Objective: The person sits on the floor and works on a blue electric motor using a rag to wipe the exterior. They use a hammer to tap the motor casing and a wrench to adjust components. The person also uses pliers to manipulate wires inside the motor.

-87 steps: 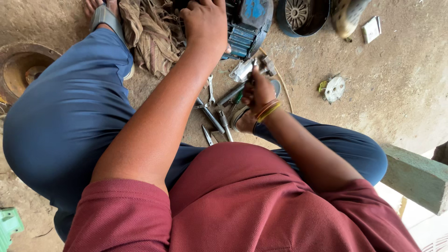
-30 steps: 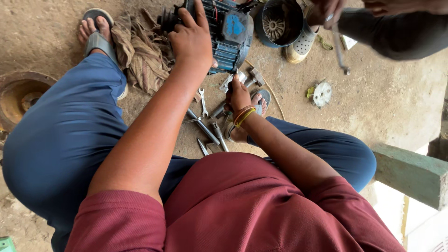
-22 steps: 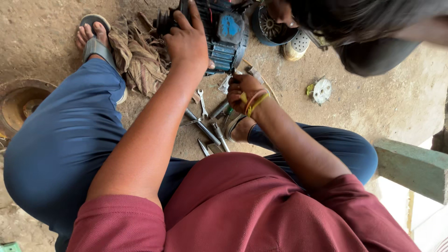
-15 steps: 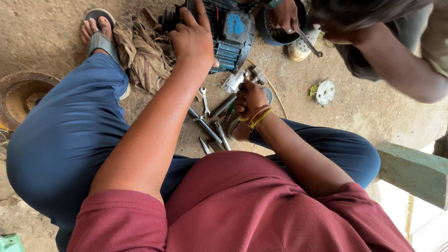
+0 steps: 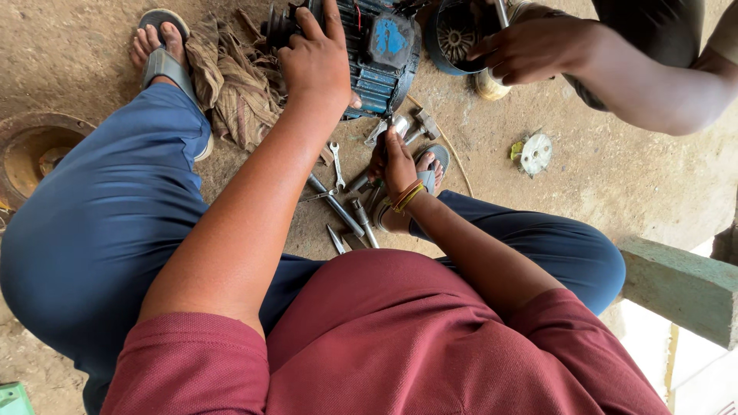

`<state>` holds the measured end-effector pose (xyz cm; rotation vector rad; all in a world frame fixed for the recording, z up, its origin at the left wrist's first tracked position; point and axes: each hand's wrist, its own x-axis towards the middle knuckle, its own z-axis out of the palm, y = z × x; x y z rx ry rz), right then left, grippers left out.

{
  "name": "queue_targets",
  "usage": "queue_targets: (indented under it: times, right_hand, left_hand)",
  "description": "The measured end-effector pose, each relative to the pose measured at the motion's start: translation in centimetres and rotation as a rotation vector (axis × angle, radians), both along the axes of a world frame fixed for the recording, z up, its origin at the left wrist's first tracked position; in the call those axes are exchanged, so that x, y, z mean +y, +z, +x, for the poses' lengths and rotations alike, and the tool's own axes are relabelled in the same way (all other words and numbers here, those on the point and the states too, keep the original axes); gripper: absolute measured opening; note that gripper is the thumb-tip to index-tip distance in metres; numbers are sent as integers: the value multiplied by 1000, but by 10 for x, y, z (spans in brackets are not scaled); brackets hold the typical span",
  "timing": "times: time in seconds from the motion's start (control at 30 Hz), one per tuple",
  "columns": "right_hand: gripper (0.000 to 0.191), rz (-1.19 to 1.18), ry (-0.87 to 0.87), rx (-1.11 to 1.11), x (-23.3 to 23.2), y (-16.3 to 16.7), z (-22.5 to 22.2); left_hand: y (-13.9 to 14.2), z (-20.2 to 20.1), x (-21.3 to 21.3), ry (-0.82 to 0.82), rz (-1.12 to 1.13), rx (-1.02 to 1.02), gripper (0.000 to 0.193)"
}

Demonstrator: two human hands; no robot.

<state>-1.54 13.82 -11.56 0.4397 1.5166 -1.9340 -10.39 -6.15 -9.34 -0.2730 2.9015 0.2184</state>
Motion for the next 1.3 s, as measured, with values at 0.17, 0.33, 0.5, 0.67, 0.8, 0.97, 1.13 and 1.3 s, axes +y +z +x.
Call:
queue_targets:
  times: [0.17, 0.33, 0.5, 0.67, 0.8, 0.97, 1.13, 1.3]
  right_hand:
    - [39, -19, 71, 149, -5, -1, -6]
    - [38, -35, 7, 76, -7, -1, -7]
    - [36, -53, -34, 46, -6, -3, -8]
    - [37, 56, -135, -25, -17, -3, -3]
    - [47, 309, -173, -218, -20, 12, -20]
    - [41, -39, -192, -700, -3, 35, -51]
    - [42, 123, -254, -495, 4, 21, -21]
    - [52, -17, -82, -256, 4, 0, -4]
  left_hand:
    - [-2, -2, 2, -13, -85, 83, 139]
    - [-4, -2, 4, -15, -13, -66, 149]
    - [-1, -2, 5, -8, -45, -1, 150]
    - [9, -2, 5, -12, -23, -60, 163]
    - [18, -3, 2, -3, -11, -79, 163]
    - [20, -3, 0, -8, 30, -124, 167]
    - [17, -3, -3, -6, 28, -96, 163]
    - [18, -1, -1, -6, 33, -93, 167]
